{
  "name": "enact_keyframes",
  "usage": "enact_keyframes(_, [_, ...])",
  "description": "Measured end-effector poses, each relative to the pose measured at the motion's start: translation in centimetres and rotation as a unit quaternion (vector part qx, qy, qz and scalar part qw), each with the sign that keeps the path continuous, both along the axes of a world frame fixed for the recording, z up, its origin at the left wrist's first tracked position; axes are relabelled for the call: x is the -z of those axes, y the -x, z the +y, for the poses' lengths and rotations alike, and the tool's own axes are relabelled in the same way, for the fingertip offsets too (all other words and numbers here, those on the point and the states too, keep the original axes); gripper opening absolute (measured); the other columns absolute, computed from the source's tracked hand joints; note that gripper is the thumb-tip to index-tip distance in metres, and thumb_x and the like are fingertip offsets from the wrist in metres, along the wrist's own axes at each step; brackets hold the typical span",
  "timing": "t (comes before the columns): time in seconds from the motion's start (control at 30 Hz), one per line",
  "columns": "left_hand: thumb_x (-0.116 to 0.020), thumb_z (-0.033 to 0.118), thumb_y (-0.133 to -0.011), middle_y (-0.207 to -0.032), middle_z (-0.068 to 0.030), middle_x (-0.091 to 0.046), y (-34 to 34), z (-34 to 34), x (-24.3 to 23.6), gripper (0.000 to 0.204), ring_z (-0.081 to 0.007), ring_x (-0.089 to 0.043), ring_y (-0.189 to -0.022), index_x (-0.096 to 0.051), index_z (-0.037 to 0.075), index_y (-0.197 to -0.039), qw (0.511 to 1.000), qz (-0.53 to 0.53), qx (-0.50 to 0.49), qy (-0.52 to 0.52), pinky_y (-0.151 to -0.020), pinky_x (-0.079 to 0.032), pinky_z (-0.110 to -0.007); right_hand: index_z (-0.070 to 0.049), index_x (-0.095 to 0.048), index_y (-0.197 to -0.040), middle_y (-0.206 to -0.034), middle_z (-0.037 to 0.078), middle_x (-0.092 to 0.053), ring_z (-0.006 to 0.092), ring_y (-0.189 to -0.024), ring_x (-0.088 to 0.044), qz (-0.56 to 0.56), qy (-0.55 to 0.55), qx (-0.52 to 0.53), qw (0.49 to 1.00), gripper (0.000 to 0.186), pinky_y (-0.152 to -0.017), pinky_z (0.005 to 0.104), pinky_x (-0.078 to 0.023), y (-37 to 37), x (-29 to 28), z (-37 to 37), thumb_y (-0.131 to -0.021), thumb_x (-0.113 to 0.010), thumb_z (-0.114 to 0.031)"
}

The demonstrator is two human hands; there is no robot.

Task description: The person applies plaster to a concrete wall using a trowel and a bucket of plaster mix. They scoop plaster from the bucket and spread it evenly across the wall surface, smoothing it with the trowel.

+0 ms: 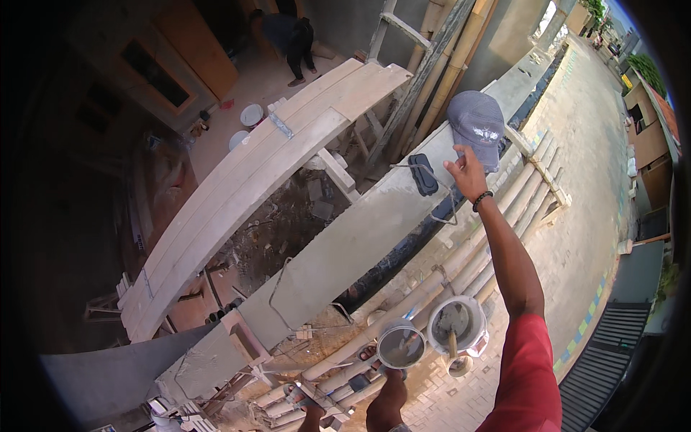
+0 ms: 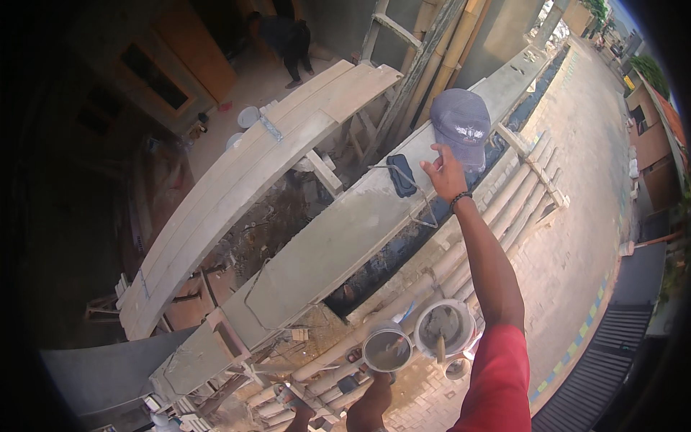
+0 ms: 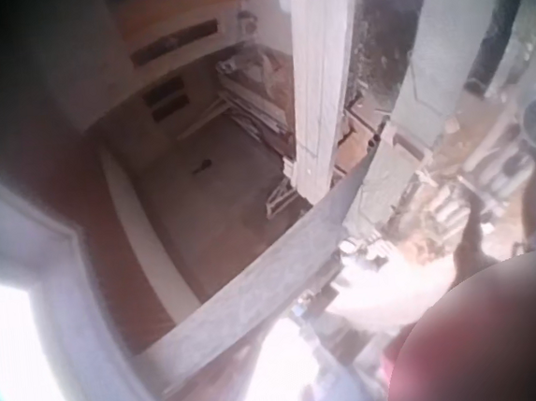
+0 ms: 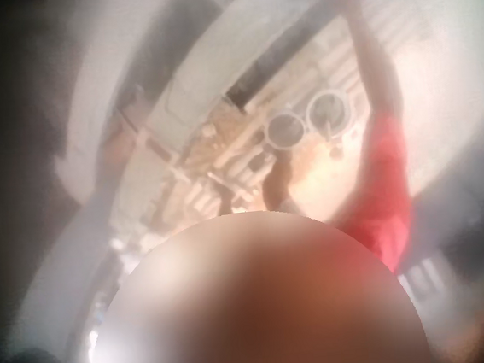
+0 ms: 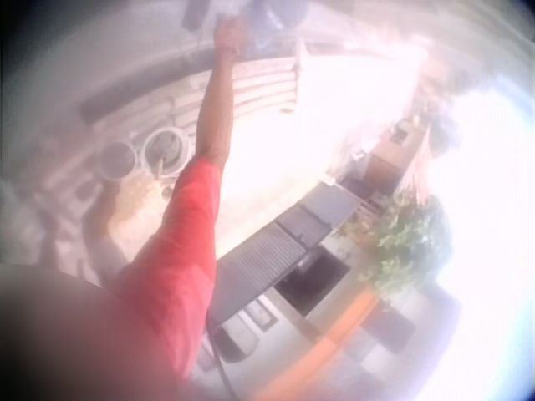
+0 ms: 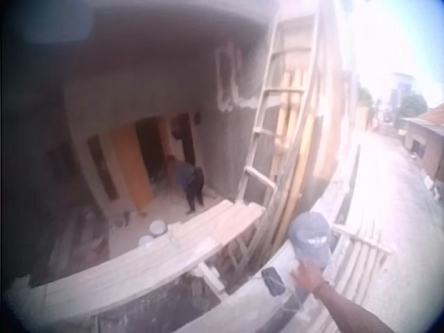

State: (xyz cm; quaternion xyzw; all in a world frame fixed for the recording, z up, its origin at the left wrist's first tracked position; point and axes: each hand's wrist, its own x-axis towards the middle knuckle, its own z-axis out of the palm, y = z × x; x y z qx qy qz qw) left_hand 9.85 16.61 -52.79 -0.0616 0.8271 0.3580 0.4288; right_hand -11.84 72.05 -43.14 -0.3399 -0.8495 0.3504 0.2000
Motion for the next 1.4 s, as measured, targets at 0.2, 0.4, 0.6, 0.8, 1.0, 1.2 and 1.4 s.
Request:
enact_keyframes(0.2, [-0.063,0.029,-0.08,-0.08,-0.011,-0.066,0.7,-8.8,0.8,0.021,-0.0265,-0.063,-0.075,-0.066,0.007,-0.081,0.995,0.017,-0.019,0.092,-0.066,-0.05,-0.04,-0.017,-0.02,-0.146,-0.114,0.027,-0.049,0.0429,-0.101,-0.056,-0.25,-0.105,-0.216,0.938,0.101,-0.086,0.0455,-0.047,2.4,-1.0,-0.7,-0.067,-0.071,-0.055])
enact_keyframes(0.4, [-0.062,0.028,-0.08,-0.081,-0.0109,-0.065,-0.7,-18.6,-0.6,0.022,-0.0263,-0.063,-0.075,-0.066,0.007,-0.081,0.979,0.027,-0.034,0.198,-0.066,-0.05,-0.04,-0.016,-0.022,-0.145,-0.114,0.026,-0.051,0.0423,-0.102,-0.056,-0.29,-0.099,-0.166,0.937,0.098,-0.09,0.0452,-0.046,3.9,-0.6,-0.8,-0.066,-0.073,-0.043])
enact_keyframes(0.6, [-0.062,0.028,-0.081,-0.081,-0.0107,-0.065,-4.9,-27.0,-2.4,0.022,-0.0262,-0.062,-0.075,-0.065,0.007,-0.081,0.963,0.062,0.028,0.26,-0.066,-0.05,-0.04,-0.012,-0.028,-0.142,-0.12,0.029,-0.05,0.0418,-0.108,-0.054,-0.172,-0.162,0.012,0.972,0.083,-0.094,0.045,-0.044,2.8,1.0,5.3,-0.073,-0.07,-0.031])
enact_keyframes(0.8, [-0.056,0.016,-0.08,-0.063,-0.0084,-0.063,-5.1,-28.5,-8.4,0.019,-0.0167,-0.061,-0.058,-0.064,0.0,-0.087,0.966,0.054,-0.153,0.202,-0.058,-0.05,-0.032,-0.007,-0.038,-0.136,-0.121,0.024,-0.053,0.0398,-0.112,-0.052,-0.17,-0.212,0.053,0.961,0.067,-0.094,0.0445,-0.042,1.8,0.5,4.1,-0.08,-0.066,-0.031])
enact_keyframes(1.0, [-0.056,0.022,-0.081,-0.066,-0.0075,-0.064,-3.0,-27.6,-11.2,0.023,-0.016,-0.063,-0.064,-0.065,0.003,-0.091,0.963,-0.009,-0.169,0.211,-0.061,-0.05,-0.03,-0.006,-0.047,-0.13,-0.095,0.019,-0.064,0.0328,-0.085,-0.063,-0.081,-0.206,0.107,0.969,0.051,-0.075,0.0416,-0.047,-8.4,-0.1,1.9,-0.087,-0.059,-0.031])
enact_keyframes(1.2, [-0.056,0.025,-0.083,-0.074,-0.0092,-0.068,-6.2,-31.0,-10.0,0.024,-0.0184,-0.066,-0.071,-0.066,0.005,-0.093,0.96,-0.043,-0.245,0.129,-0.065,-0.051,-0.031,-0.004,-0.054,-0.121,-0.074,0.013,-0.06,0.0256,-0.067,-0.057,-0.274,-0.05,0.025,0.96,0.039,-0.064,0.039,-0.045,-25.5,4.8,-8.7,-0.085,-0.059,-0.021])
enact_keyframes(1.4, [-0.06,0.022,-0.083,-0.077,-0.0084,-0.068,-5.5,-32.0,-11.5,0.027,-0.014,-0.065,-0.073,-0.063,0.002,-0.1,0.971,-0.02,-0.232,0.055,-0.066,-0.051,-0.028,-0.002,-0.061,-0.108,-0.078,0.015,-0.066,0.0228,-0.065,-0.063,-0.444,0.179,-0.181,0.859,0.034,-0.061,0.0341,-0.052,-33.0,5.6,-26.6,-0.077,-0.066,-0.014])
